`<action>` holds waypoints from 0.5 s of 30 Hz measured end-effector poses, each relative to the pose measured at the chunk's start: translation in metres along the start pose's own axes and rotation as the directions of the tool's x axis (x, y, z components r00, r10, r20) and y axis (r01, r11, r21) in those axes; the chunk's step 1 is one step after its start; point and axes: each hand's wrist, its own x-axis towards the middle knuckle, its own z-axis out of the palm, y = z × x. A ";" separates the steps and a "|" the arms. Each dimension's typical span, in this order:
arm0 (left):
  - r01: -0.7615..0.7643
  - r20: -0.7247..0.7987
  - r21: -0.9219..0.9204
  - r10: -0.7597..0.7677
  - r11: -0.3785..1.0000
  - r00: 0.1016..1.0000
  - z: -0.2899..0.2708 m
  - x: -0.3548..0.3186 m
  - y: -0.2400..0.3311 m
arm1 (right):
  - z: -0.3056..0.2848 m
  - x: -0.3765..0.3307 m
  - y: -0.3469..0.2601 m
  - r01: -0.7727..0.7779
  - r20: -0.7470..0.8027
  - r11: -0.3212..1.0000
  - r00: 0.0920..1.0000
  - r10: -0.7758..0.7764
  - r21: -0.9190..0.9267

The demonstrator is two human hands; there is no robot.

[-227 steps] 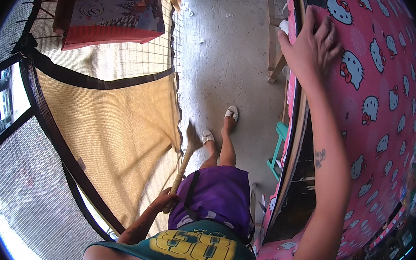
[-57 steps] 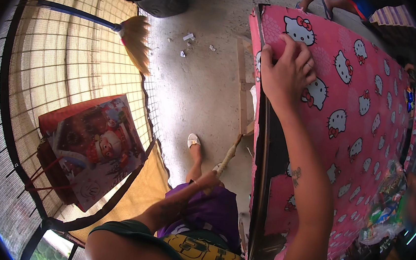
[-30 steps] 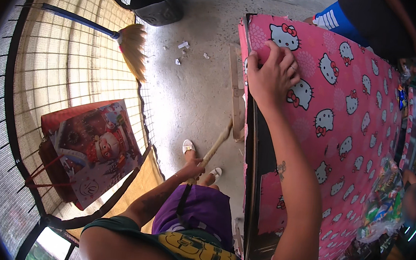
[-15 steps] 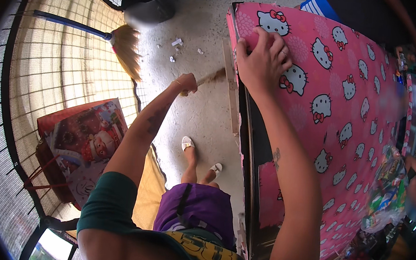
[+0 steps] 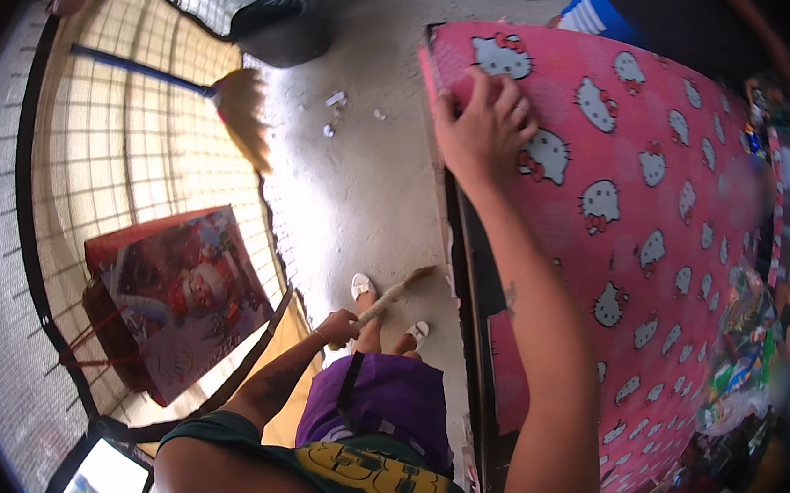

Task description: The person uses a broom to sweep debris into a dustpan in an outdoor covered area, moving around a table and collecting small white pieces from the concrete floor.

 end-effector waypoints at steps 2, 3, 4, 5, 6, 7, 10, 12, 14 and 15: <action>0.042 -0.055 0.073 -0.038 0.996 0.998 -0.040 0.029 -0.005 | -0.003 0.004 -0.007 -0.016 0.024 1.000 1.000 0.016 -0.001; -0.017 -0.046 0.168 0.025 0.986 0.999 -0.069 0.047 0.003 | -0.002 0.003 -0.007 -0.030 0.034 0.999 0.999 0.031 -0.029; -0.105 -0.024 0.210 0.113 0.972 0.993 -0.089 0.062 0.034 | 0.002 0.001 0.006 -0.044 0.020 0.997 0.999 0.046 -0.062; -0.091 -0.128 0.187 0.117 0.978 0.985 -0.138 0.086 0.055 | -0.027 0.041 -0.016 -0.042 -0.077 0.999 0.996 0.044 0.026; -0.099 -0.081 0.295 0.128 0.950 0.988 -0.152 0.102 0.070 | -0.025 0.034 -0.006 -0.027 -0.100 0.999 0.995 0.030 0.029; -0.179 -0.033 0.424 0.213 0.888 0.977 -0.165 0.114 0.072 | -0.020 0.028 -0.007 0.002 -0.117 0.998 0.993 0.004 0.057; -0.024 -0.163 0.114 0.042 0.993 0.986 -0.182 0.105 0.107 | -0.020 0.008 -0.011 0.026 -0.107 0.991 0.994 -0.011 0.135; -0.085 -0.240 0.275 0.154 0.958 0.958 -0.132 0.082 0.174 | -0.013 -0.011 0.031 -0.052 -0.098 0.994 0.993 0.061 0.095; -0.167 -0.541 0.471 0.433 0.866 0.720 -0.122 0.080 0.141 | -0.024 0.005 -0.007 -0.008 -0.132 0.983 0.991 0.033 0.181; -0.167 -0.556 0.481 0.447 0.861 0.700 -0.110 0.075 0.132 | -0.027 0.003 -0.010 -0.011 -0.121 0.982 0.992 0.035 0.191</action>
